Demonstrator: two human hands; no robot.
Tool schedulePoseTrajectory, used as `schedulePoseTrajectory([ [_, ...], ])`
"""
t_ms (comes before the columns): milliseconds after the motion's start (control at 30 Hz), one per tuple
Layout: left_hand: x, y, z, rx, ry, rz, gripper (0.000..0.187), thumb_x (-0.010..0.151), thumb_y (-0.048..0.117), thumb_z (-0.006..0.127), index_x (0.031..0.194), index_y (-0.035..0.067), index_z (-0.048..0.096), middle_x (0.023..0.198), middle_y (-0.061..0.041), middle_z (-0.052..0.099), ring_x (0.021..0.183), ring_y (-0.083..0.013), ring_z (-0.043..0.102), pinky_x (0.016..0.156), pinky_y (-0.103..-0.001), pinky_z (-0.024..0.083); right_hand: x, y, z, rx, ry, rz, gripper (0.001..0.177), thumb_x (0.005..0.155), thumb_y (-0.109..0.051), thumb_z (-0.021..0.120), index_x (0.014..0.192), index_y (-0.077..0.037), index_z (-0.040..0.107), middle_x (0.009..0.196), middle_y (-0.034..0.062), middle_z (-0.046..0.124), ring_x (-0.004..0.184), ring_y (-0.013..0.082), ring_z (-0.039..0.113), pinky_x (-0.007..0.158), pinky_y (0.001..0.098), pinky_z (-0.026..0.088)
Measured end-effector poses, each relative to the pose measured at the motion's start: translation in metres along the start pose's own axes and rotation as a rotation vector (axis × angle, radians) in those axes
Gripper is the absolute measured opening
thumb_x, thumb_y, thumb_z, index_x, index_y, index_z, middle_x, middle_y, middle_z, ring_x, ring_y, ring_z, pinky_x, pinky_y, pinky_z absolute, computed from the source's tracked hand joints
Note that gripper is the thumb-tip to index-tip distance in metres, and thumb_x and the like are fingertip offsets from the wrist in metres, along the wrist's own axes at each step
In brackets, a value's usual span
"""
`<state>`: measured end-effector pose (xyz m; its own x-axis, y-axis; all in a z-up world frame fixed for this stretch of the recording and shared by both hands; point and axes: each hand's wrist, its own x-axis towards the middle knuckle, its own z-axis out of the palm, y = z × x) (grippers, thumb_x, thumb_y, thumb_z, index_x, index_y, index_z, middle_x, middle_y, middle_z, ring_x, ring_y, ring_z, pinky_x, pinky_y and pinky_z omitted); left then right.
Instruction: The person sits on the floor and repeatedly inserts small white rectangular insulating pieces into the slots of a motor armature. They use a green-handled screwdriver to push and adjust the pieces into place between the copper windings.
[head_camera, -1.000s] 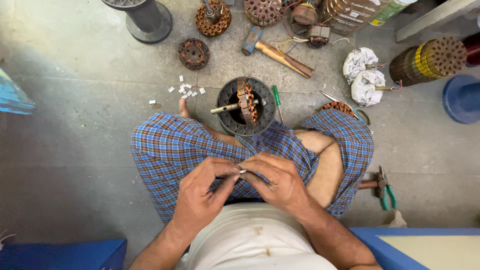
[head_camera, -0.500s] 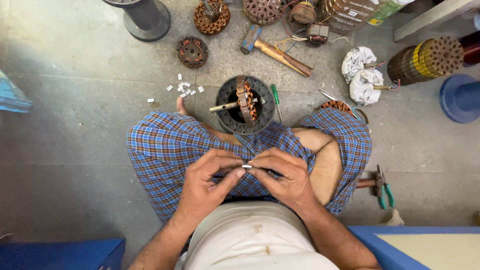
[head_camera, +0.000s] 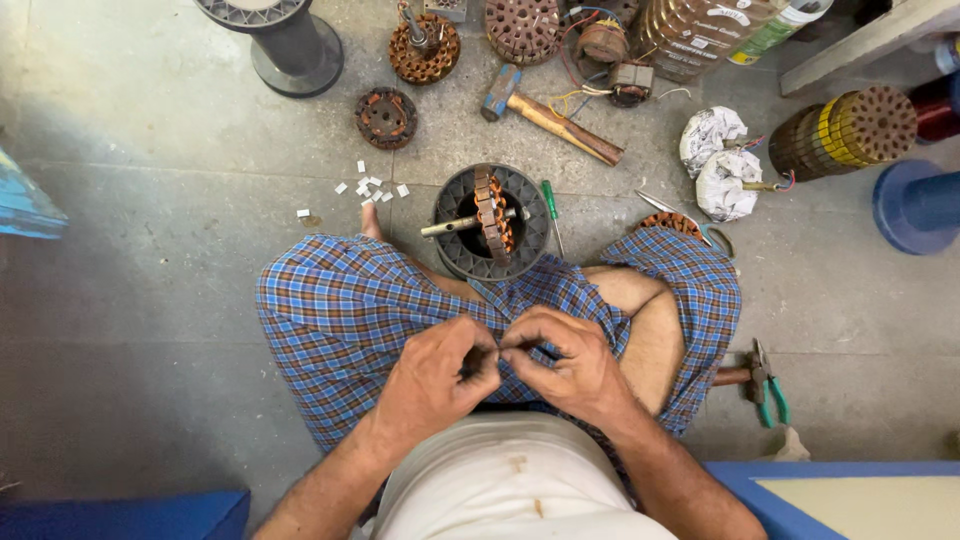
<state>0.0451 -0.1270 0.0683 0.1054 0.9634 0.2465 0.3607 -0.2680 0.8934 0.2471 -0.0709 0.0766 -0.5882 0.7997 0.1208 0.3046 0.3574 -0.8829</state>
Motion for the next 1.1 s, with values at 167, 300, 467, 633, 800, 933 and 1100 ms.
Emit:
schedulePoseTrajectory([
  [167, 0.022, -0.005, -0.005, -0.204, -0.059, -0.174, 0.012, 0.089, 0.01, 0.074, 0.094, 0.004, 0.064, 0.068, -0.004, 0.069, 0.057, -0.0107, 0.068, 0.052, -0.028, 0.053, 0.011, 0.005, -0.008, -0.062, 0.12, -0.062, 0.022, 0.081, -0.003, 0.079, 0.101, 0.0, 0.071, 0.093, 0.0101, 0.075, 0.084, 0.019, 0.075, 0.075, 0.0297, 0.06],
  [300, 0.064, -0.026, -0.022, -0.134, -0.053, -0.136, 0.014, 0.092, 0.018, 0.076, 0.1, 0.007, 0.073, 0.071, 0.0, 0.07, 0.053, -0.0115, 0.057, 0.048, -0.029, 0.043, 0.04, 0.011, -0.02, -0.116, 0.21, -0.11, 0.021, 0.086, 0.0, 0.077, 0.106, -0.002, 0.073, 0.098, 0.0099, 0.075, 0.088, 0.0188, 0.074, 0.079, 0.029, 0.059],
  [467, 0.104, -0.068, -0.034, -0.138, 0.187, 0.191, 0.041, 0.098, 0.014, 0.068, 0.137, 0.004, 0.061, 0.133, -0.015, 0.06, 0.116, -0.0231, 0.061, 0.104, -0.034, 0.05, 0.078, 0.021, -0.024, -0.194, 0.274, -0.088, 0.022, 0.086, 0.001, 0.076, 0.107, -0.004, 0.076, 0.098, 0.0089, 0.074, 0.088, 0.0179, 0.073, 0.077, 0.0287, 0.058],
  [633, 0.106, -0.096, -0.028, -0.257, -0.032, 0.138, 0.063, 0.096, 0.016, 0.064, 0.155, 0.006, 0.047, 0.161, -0.018, 0.046, 0.152, -0.035, 0.046, 0.128, -0.043, 0.035, 0.087, 0.025, -0.018, -0.241, 0.279, -0.073, 0.023, 0.085, 0.001, 0.077, 0.108, -0.004, 0.076, 0.1, 0.0083, 0.074, 0.091, 0.0181, 0.074, 0.078, 0.0288, 0.058],
  [800, 0.105, -0.097, -0.03, -0.243, -0.075, 0.105, 0.068, 0.091, 0.019, 0.069, 0.155, 0.011, 0.047, 0.162, -0.016, 0.043, 0.151, -0.0351, 0.045, 0.126, -0.046, 0.038, 0.088, 0.028, -0.014, -0.273, 0.294, -0.059, 0.025, 0.085, 0.002, 0.078, 0.109, -0.004, 0.076, 0.1, 0.0085, 0.073, 0.091, 0.0185, 0.074, 0.077, 0.0283, 0.059],
  [933, 0.105, -0.096, -0.031, -0.256, -0.073, 0.095, 0.069, 0.091, 0.017, 0.072, 0.155, 0.014, 0.048, 0.162, -0.014, 0.043, 0.152, -0.0342, 0.046, 0.126, -0.046, 0.04, 0.086, 0.025, -0.011, -0.328, 0.317, -0.104, 0.022, 0.085, 0.002, 0.079, 0.107, -0.003, 0.075, 0.099, 0.0087, 0.073, 0.09, 0.0192, 0.073, 0.076, 0.0295, 0.058],
  [1100, 0.106, -0.098, -0.029, -0.272, -0.071, 0.105, 0.069, 0.09, 0.015, 0.073, 0.154, 0.014, 0.049, 0.162, -0.014, 0.044, 0.151, -0.0334, 0.046, 0.126, -0.045, 0.041, 0.086, 0.019, -0.006, -0.347, 0.332, -0.118, 0.019, 0.087, 0.002, 0.078, 0.104, -0.002, 0.073, 0.099, 0.0084, 0.073, 0.09, 0.0197, 0.074, 0.076, 0.0299, 0.059],
])
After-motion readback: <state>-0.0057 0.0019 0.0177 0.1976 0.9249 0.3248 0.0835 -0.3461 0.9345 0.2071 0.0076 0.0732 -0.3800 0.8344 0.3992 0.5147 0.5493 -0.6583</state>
